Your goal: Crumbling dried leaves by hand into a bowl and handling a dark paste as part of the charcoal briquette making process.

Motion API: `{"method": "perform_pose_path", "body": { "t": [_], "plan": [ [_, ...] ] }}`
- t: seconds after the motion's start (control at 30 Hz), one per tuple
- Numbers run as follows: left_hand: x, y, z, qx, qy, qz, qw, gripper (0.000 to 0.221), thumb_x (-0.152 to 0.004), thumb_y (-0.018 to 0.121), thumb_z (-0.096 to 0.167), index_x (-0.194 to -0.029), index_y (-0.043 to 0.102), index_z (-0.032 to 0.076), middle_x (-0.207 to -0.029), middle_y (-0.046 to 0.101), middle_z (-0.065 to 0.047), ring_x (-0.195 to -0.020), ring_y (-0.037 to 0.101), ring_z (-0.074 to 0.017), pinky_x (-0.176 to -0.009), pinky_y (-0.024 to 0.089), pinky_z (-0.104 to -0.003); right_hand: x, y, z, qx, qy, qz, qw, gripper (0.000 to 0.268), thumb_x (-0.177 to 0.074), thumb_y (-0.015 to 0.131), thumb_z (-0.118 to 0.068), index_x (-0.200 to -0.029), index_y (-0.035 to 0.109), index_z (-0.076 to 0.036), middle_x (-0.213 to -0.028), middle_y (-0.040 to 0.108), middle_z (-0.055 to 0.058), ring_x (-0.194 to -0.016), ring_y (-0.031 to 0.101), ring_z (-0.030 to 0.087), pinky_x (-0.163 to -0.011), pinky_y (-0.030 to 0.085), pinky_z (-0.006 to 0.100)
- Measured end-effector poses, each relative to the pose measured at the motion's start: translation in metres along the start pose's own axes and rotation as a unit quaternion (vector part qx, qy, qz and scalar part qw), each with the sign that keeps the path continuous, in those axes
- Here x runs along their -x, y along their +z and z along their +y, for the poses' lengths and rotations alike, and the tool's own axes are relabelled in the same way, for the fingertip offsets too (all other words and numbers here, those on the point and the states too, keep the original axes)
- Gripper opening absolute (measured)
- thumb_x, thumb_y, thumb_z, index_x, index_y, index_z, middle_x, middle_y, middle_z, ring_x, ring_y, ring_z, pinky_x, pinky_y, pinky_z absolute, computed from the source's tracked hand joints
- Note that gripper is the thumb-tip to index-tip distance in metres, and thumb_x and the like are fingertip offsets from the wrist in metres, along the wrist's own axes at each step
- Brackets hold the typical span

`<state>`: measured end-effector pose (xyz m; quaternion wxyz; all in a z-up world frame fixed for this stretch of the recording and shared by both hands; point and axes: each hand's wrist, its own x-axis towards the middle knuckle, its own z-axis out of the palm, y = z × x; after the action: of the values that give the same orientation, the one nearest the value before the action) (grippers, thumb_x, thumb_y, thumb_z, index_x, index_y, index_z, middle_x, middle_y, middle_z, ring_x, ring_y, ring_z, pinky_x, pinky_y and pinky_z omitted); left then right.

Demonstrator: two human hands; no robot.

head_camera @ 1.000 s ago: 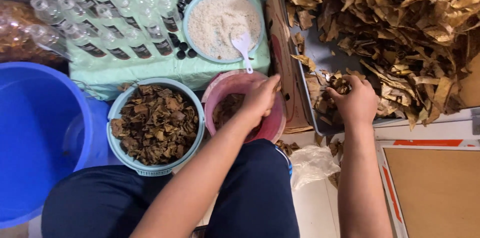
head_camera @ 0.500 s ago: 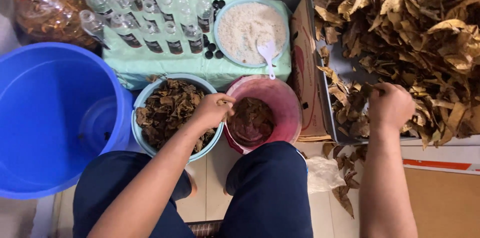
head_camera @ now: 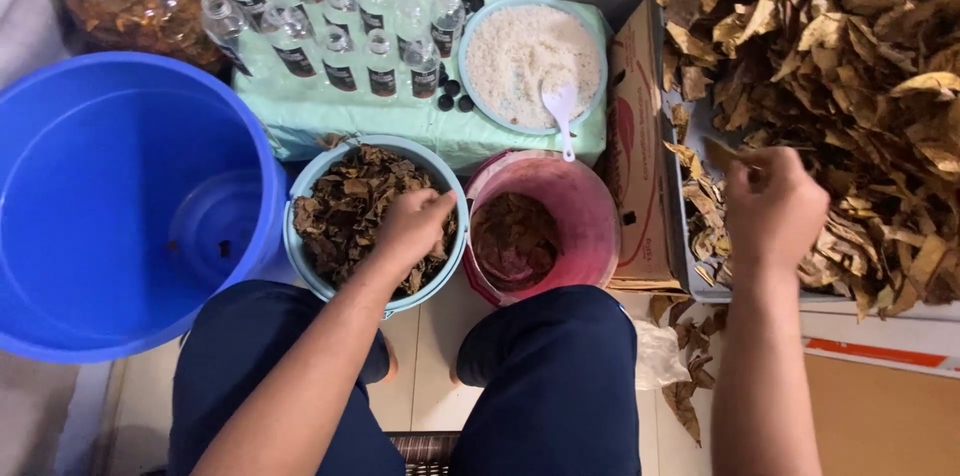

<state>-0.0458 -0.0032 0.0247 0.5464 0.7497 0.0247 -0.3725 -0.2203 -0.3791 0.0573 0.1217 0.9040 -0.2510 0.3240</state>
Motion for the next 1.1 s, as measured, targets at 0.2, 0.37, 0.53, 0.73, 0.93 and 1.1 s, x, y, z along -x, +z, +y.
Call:
{"method": "perform_pose_path", "body": {
  "t": [0.2,0.37,0.53,0.73,0.93,1.1],
  "plan": [
    [-0.032,-0.007,-0.033,0.02,0.087,-0.011,0.996,0.067,-0.102,0.049,0.071,-0.111,0.065,0.006,-0.087,0.055,-0.011,-0.087,0.059,-0.0236,-0.083,0.048,-0.045,-0.018,-0.039,-0.17,-0.221,0.01,-0.113,0.969,0.015,-0.089,0.085,-0.023,-0.102,0.077,-0.023,-0.083,0.077,0.005,-0.078,0.074,0.036,-0.073,0.057,0.051],
    [-0.002,-0.025,0.01,0.247,0.034,-0.01,0.968,0.089,-0.097,0.035,0.074,-0.139,0.044,-0.003,-0.071,0.026,0.008,-0.059,0.036,-0.0056,-0.053,0.028,-0.022,0.0,-0.032,-0.297,-0.426,-0.001,-0.237,0.873,0.023,-0.082,0.081,-0.022,-0.102,0.069,-0.02,-0.084,0.079,0.005,-0.086,0.077,0.031,-0.076,0.06,0.047],
    [-0.027,-0.042,0.014,0.372,-0.03,0.06,0.926,0.06,-0.092,0.053,0.066,-0.116,0.057,0.011,-0.066,0.044,0.001,-0.056,0.043,-0.0143,-0.056,0.034,-0.033,0.012,-0.034,-0.352,-0.546,0.074,-0.292,0.782,0.027,-0.089,0.079,-0.01,-0.105,0.059,-0.013,-0.091,0.08,0.01,-0.088,0.079,0.03,-0.067,0.065,0.041],
    [-0.064,-0.048,-0.026,0.384,-0.024,0.096,0.918,0.035,-0.098,0.052,0.045,-0.121,0.062,0.02,-0.089,0.058,-0.008,-0.07,0.057,-0.0185,-0.067,0.044,-0.037,0.036,-0.014,-0.367,-0.57,0.1,-0.307,0.755,0.027,-0.092,0.079,-0.009,-0.108,0.058,-0.012,-0.091,0.081,0.011,-0.089,0.079,0.026,-0.074,0.063,0.041],
    [-0.086,-0.032,-0.044,0.342,0.013,0.092,0.935,0.037,-0.105,0.048,0.042,-0.12,0.069,0.017,-0.111,0.068,-0.017,-0.095,0.068,-0.0282,-0.076,0.054,-0.044,0.037,-0.016,-0.361,-0.58,0.138,-0.316,0.738,0.021,-0.091,0.081,-0.005,-0.107,0.07,-0.011,-0.091,0.08,0.014,-0.09,0.077,0.024,-0.075,0.061,0.039],
    [-0.093,-0.03,-0.054,0.339,0.027,0.102,0.935,0.036,-0.107,0.048,0.041,-0.115,0.071,0.014,-0.111,0.071,-0.014,-0.094,0.067,-0.0279,-0.07,0.051,-0.043,0.043,0.002,-0.356,-0.562,0.033,-0.258,0.785,0.007,-0.096,0.082,-0.006,-0.101,0.082,-0.01,-0.089,0.066,0.007,-0.084,0.062,0.021,-0.069,0.049,0.035]
  ]
}}
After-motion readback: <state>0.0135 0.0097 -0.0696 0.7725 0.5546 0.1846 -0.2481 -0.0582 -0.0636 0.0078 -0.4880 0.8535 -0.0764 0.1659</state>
